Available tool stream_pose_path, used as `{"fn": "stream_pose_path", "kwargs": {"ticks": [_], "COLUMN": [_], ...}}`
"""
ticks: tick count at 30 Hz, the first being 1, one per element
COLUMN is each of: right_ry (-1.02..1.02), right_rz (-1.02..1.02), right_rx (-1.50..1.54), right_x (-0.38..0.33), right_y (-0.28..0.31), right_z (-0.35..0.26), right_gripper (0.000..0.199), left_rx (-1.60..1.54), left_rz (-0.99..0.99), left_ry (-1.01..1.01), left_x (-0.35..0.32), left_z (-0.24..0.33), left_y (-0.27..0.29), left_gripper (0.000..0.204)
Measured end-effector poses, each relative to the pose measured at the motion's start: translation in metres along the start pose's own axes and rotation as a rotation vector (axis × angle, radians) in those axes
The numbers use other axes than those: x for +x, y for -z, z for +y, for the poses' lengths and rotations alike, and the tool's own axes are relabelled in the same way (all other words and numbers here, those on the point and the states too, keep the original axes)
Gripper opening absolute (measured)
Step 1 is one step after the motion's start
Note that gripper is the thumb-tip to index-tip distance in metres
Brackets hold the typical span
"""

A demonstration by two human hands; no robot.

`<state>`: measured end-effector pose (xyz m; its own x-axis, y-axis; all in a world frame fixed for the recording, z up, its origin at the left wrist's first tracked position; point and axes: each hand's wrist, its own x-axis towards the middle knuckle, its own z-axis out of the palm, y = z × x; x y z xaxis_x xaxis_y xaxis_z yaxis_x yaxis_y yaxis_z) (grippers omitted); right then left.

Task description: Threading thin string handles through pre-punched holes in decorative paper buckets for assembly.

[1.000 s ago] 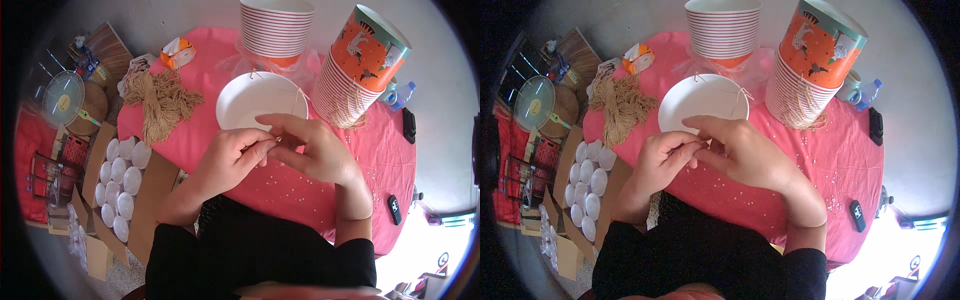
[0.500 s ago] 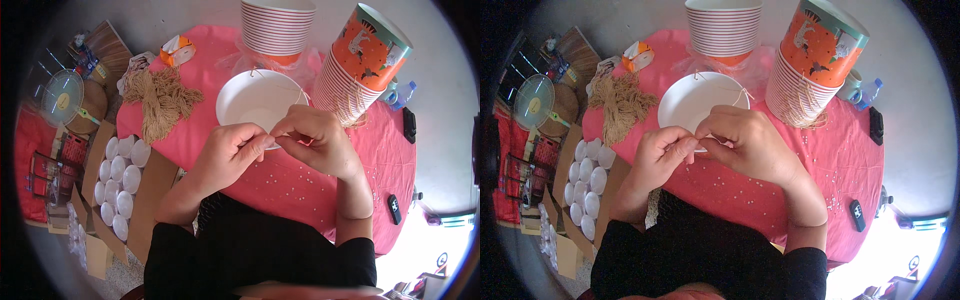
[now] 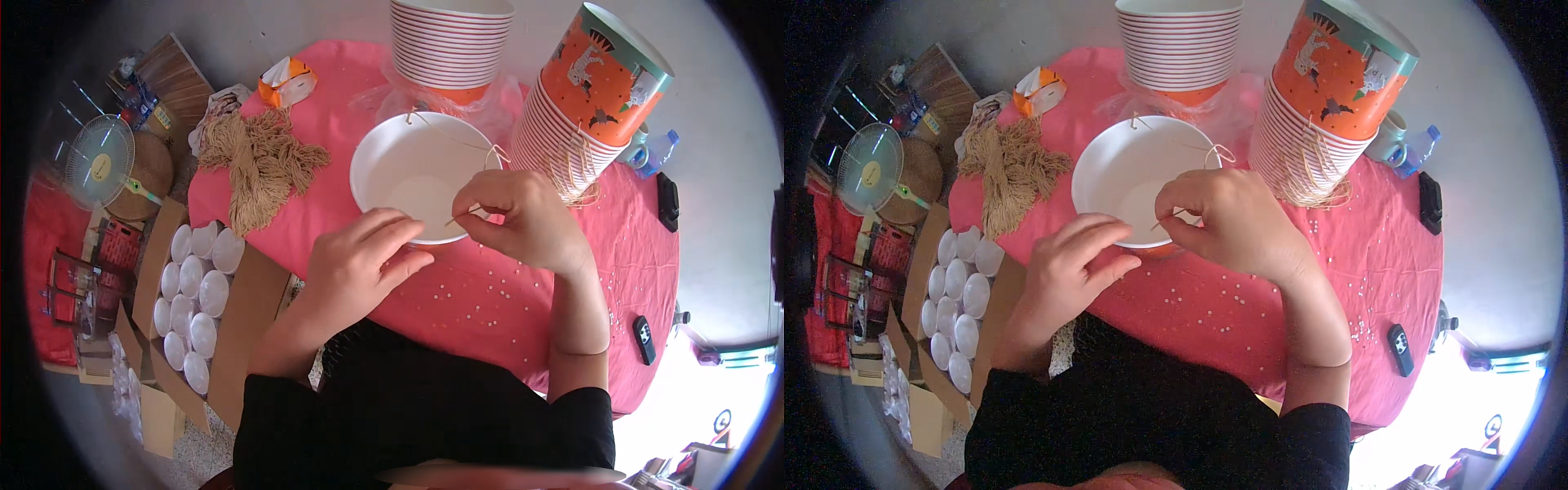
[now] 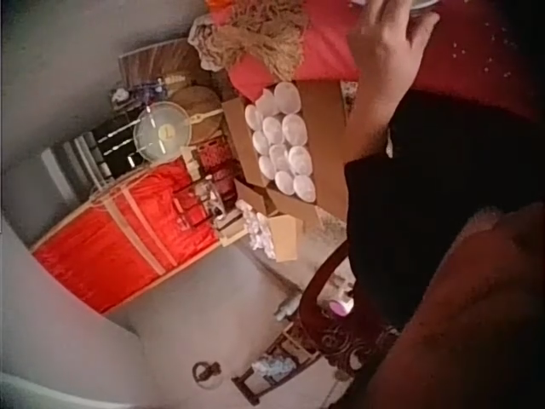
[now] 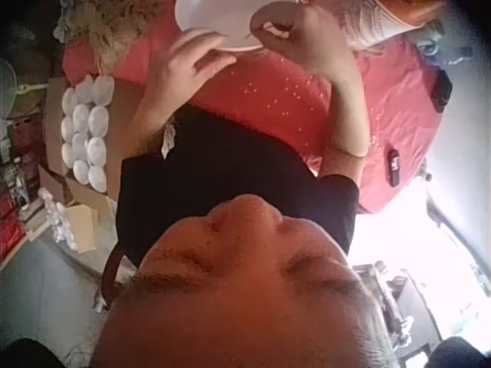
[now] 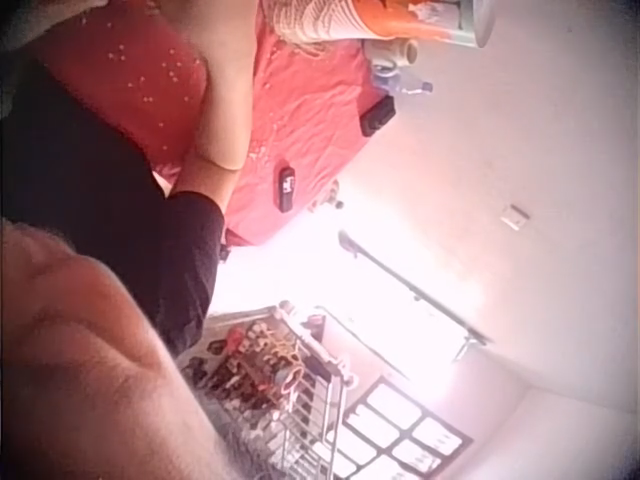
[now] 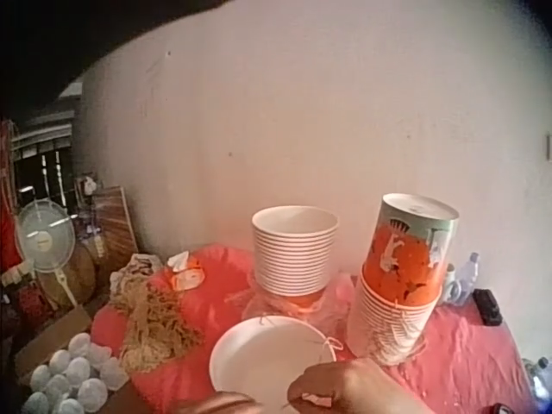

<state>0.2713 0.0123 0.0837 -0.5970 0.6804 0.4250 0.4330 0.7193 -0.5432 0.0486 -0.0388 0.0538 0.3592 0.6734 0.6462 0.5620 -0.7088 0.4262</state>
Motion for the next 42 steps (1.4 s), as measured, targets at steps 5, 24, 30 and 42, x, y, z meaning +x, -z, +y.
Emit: {"fn": "stream_pose_path", "kwargs": {"ticks": [5, 24, 30, 42], "right_ry": [0.015, 0.131, 0.099, 0.089], "right_rz": [-0.034, -0.104, -0.154, -0.215], "right_rx": [-0.031, -0.114, -0.129, -0.087], "right_x": [0.001, -0.006, -0.007, -0.005], "right_y": [-0.003, 0.004, 0.006, 0.004], "right_z": [0.004, -0.009, -0.013, -0.009], "right_gripper": [0.008, 0.012, 0.007, 0.004], "left_rx": [0.046, 0.274, 0.272, 0.187], "left_rz": [-0.022, 0.088, 0.076, 0.063], "left_ry": [0.021, -0.495, -0.501, -0.436], "left_x": [-0.01, -0.004, -0.003, -0.001], "left_z": [-0.017, -0.026, -0.025, -0.029], "left_y": [-0.015, -0.009, -0.007, -0.01], "left_gripper": [0.019, 0.026, 0.026, 0.026]}}
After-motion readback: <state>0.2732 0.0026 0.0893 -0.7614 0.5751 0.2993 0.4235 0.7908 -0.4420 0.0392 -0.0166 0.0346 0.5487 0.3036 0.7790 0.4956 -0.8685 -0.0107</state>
